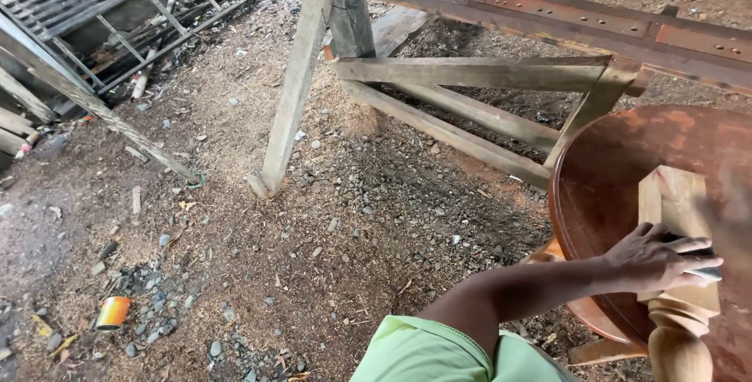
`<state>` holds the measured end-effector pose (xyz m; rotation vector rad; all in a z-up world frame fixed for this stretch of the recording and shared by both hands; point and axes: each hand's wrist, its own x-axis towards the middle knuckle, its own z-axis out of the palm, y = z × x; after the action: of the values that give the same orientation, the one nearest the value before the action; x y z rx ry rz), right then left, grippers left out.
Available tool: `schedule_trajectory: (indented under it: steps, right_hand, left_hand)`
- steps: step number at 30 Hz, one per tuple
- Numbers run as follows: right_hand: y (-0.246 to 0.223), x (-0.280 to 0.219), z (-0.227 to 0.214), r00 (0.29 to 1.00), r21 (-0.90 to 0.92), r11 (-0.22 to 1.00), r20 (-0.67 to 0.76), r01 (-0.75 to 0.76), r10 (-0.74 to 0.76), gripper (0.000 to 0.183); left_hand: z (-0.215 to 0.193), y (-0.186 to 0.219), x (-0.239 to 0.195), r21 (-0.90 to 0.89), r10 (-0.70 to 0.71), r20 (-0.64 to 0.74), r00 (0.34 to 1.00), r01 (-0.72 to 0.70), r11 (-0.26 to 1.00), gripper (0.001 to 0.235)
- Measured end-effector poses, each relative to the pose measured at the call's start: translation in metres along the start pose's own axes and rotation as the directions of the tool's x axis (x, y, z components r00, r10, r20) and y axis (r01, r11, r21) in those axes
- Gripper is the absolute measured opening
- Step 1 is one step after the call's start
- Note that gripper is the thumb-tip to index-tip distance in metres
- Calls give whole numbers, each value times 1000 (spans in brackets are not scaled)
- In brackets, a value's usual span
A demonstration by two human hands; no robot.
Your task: The person sands a wooden turned post using a sanding block on a round workbench. They hold the post with one hand and rub the sanding block along its surface with the other, occasionally rotating the post to sand different sides.
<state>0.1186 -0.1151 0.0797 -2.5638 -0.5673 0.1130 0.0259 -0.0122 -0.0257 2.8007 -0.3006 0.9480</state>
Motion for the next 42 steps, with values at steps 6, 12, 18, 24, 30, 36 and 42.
schedule_trajectory:
  steps: [6, 12, 18, 24, 30, 36, 42]
  right_hand:
    - [-59, -153, -12, 896, 118, 900, -217, 419, -389, 62]
    - [-88, -217, -16, 904, -100, 924, -189, 370, -382, 84]
    - [31, -178, 37, 992, -154, 985, -91, 75, -90, 116]
    - [11, -195, 26, 972, 454, 860, -114, 234, -204, 61]
    - [11, -195, 27, 997, 549, 833, -59, 73, -49, 47]
    - [21, -188, 32, 990, 376, 917, -104, 132, -100, 76]
    - [22, -177, 24, 999, -85, 995, -24, -47, 45, 109]
  left_hand:
    - [-15, -1, -2, -260, -16, -36, 999, 6, 966, 10]
    - [10, -4, -3, -145, 15, -100, 995, -30, 989, 48]
    - [29, -6, 20, -21, 47, -135, 990, -50, 999, 61]
    - [9, 5, 2, -17, 51, -159, 986, -55, 998, 61]
    - [1, 8, -12, 36, 81, -53, 995, -79, 996, 60]
    - [7, -9, 15, -1, 21, -134, 991, -21, 1000, 50]
    - [7, -6, 12, -25, -7, -147, 989, 3, 1000, 59]
